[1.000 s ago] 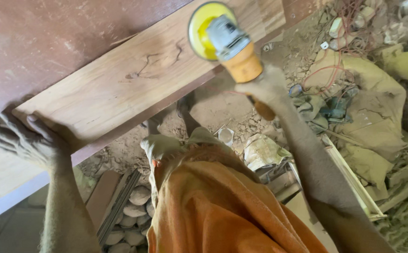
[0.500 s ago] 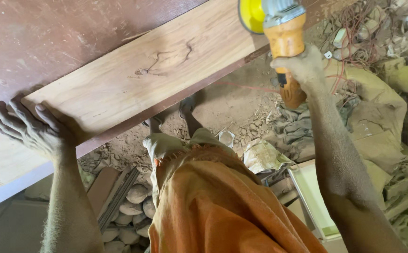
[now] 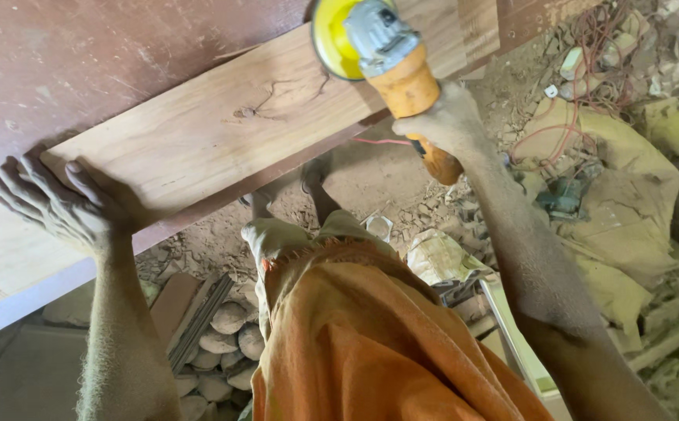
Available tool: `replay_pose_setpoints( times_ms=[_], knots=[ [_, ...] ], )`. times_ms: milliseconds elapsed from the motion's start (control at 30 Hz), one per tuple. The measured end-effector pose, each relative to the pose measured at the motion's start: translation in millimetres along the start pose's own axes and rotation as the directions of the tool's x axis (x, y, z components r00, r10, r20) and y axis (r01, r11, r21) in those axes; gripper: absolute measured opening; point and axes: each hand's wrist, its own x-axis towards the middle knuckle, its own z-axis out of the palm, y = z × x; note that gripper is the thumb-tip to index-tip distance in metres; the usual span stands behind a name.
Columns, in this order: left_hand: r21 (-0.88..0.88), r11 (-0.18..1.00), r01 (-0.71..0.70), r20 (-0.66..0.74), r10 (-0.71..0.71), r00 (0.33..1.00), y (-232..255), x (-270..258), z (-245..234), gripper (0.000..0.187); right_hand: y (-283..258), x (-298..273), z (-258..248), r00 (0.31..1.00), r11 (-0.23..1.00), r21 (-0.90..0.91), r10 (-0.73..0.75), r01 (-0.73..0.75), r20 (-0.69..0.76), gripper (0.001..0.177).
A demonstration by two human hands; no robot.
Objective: The person sands a wooden plank using a power sander, moving the tool across the surface of the wood.
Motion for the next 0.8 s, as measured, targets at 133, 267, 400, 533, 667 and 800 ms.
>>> replay_pose_setpoints(
  times_ms=[133,267,400,533,667,800],
  knots=[
    [0.021,1.000,0.020,0.054,-0.021,0.998,7.2,3.9,-6.9,0.076,-11.1,-1.7,24.5,0.993,0.993,0.084,-0.092,0.086,0.071,0.045],
    [0.089,0.992,0.087,0.071,-0.094,0.993,9.7,9.0,0.0,0.069,-19.6,-10.9,40.5,0.975,0.975,-0.057,-0.211,0.215,0.061,0.057],
    [0.070,0.997,-0.015,0.020,0.014,1.000,-0.3,-2.1,1.1,0.075,-4.3,-17.6,25.0,0.991,0.980,-0.149,-0.130,0.129,0.005,0.059],
    [-0.010,0.999,-0.049,0.025,0.050,0.998,3.5,-5.6,-9.0,0.068,31.1,-11.6,-6.9,0.999,0.979,0.202,0.034,-0.026,-0.040,0.051],
    [-0.029,0.999,-0.038,0.036,0.040,0.999,23.6,-3.2,-24.8,0.067,60.0,3.2,-36.8,0.978,0.956,0.247,0.184,-0.155,-0.098,0.047],
    [-0.102,0.995,-0.015,0.054,0.021,0.998,45.1,1.3,-38.7,0.068,75.5,15.0,-48.7,0.964,0.923,0.327,0.248,-0.204,-0.098,0.048]
  ],
)
